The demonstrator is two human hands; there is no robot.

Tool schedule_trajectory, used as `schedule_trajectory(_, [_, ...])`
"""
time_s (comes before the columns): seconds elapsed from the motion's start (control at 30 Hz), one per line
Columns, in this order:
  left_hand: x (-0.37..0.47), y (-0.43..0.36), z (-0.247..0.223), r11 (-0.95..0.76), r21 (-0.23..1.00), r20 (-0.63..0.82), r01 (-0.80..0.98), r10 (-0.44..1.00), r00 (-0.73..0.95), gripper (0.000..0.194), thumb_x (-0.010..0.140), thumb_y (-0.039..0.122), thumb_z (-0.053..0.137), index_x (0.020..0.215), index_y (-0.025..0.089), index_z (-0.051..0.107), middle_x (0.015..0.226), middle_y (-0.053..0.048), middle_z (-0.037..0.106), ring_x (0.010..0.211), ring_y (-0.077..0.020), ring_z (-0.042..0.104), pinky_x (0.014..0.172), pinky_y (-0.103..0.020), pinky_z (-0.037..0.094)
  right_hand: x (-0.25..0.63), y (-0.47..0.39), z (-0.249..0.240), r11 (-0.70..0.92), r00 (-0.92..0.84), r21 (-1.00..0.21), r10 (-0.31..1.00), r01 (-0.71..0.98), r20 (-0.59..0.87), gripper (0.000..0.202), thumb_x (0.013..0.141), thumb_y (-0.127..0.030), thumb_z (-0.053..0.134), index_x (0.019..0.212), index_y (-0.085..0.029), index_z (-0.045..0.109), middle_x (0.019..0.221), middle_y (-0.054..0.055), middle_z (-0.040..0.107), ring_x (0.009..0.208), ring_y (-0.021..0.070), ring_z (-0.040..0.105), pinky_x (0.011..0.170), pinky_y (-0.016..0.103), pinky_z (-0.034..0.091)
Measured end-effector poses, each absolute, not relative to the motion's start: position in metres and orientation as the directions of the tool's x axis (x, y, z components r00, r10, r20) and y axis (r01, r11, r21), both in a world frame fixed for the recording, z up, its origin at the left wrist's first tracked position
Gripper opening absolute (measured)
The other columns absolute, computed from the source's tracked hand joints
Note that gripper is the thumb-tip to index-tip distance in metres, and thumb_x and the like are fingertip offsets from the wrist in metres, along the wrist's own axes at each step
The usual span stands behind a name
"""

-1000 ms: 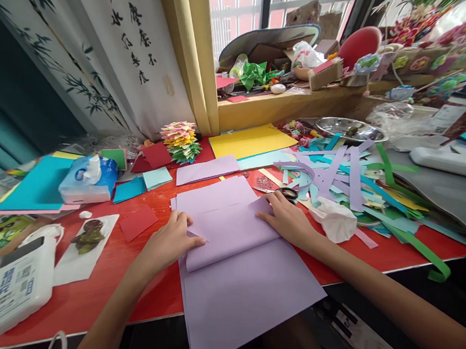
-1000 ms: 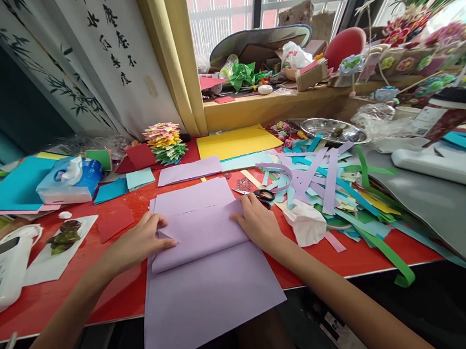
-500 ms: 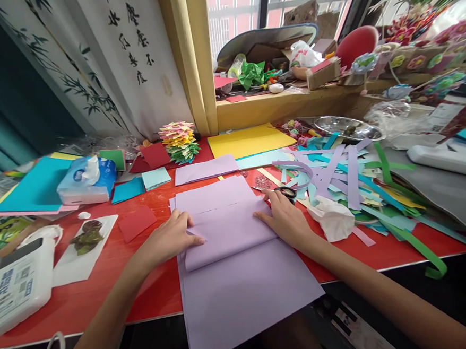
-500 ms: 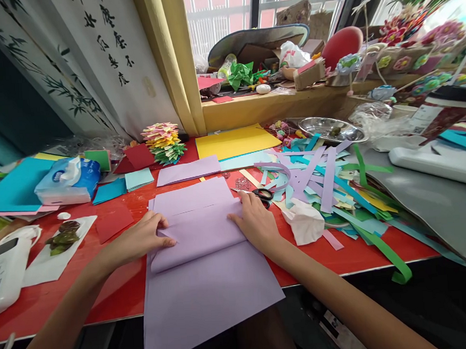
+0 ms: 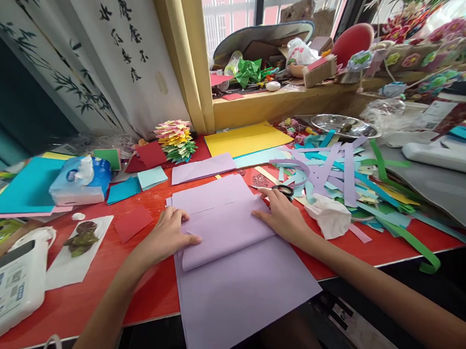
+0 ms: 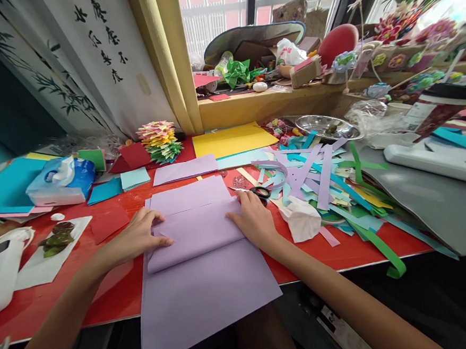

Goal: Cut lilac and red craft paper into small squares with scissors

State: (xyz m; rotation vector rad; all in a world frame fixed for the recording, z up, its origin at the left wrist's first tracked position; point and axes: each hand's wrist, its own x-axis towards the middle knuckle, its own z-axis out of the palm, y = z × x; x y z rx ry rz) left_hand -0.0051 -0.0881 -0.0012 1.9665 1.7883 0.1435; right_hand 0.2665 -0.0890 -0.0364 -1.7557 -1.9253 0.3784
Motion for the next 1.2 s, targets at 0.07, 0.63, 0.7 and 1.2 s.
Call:
schedule_trajectory(0.07, [-0.004, -0.087, -0.001, -0.066, 0.401, -0.230, 0.914, 0.958, 0.170, 0.052, 0.057, 0.058, 0.059, 0.092, 0.021, 0.050, 0.107, -0.007, 0.043, 0.109, -0.0284, 0.041, 0.086, -0.038, 0.039, 0.270, -0.087, -0.038, 0.136, -0.039, -0.608, 0.985, 0.782, 0.170, 0.046, 0.075, -0.032, 0.057, 0.119, -0.023, 0.046, 0.111, 0.005, 0.055, 0.096, 0.0229, 0.053, 0.069, 0.032, 0.043])
schedule_trajectory(0.63, [0.001, -0.096, 0.011, -0.076, 0.738, -0.046, 0.671, 0.986, 0.162, 0.041, 0.069, 0.046, 0.059, 0.103, 0.026, 0.050, 0.096, -0.001, 0.061, 0.085, -0.0217, 0.059, 0.066, -0.030, 0.047, 0.285, -0.080, -0.031, 0.102, 0.022, -0.911, 0.992, 0.399, 0.121, 0.046, 0.068, -0.042, 0.065, 0.109, -0.023, 0.054, 0.109, 0.007, 0.055, 0.087, 0.0200, 0.054, 0.074, 0.034, 0.044])
schedule_trajectory(0.7, [0.001, -0.096, 0.012, -0.068, 0.827, 0.014, 0.558, 0.995, 0.101, 0.044, 0.067, 0.045, 0.063, 0.104, 0.026, 0.049, 0.091, -0.001, 0.061, 0.081, -0.0202, 0.060, 0.063, -0.028, 0.049, 0.286, -0.084, -0.023, 0.064, -0.066, -0.968, 0.997, 0.242, 0.049, 0.037, 0.072, -0.044, 0.061, 0.101, -0.022, 0.059, 0.099, 0.006, 0.060, 0.084, 0.0202, 0.056, 0.069, 0.033, 0.045])
schedule_trajectory(1.2, [0.016, -0.101, 0.007, -0.100, 0.968, 0.127, 0.229, 0.987, -0.103, 0.033, 0.066, 0.037, 0.069, 0.092, 0.019, 0.059, 0.094, -0.004, 0.064, 0.086, -0.0210, 0.061, 0.073, -0.032, 0.052, 0.283, -0.094, -0.006, 0.016, -0.176, -0.987, 0.983, -0.162, 0.045, 0.020, 0.074, -0.033, 0.065, 0.090, -0.022, 0.060, 0.091, 0.003, 0.064, 0.079, 0.0168, 0.060, 0.067, 0.030, 0.048])
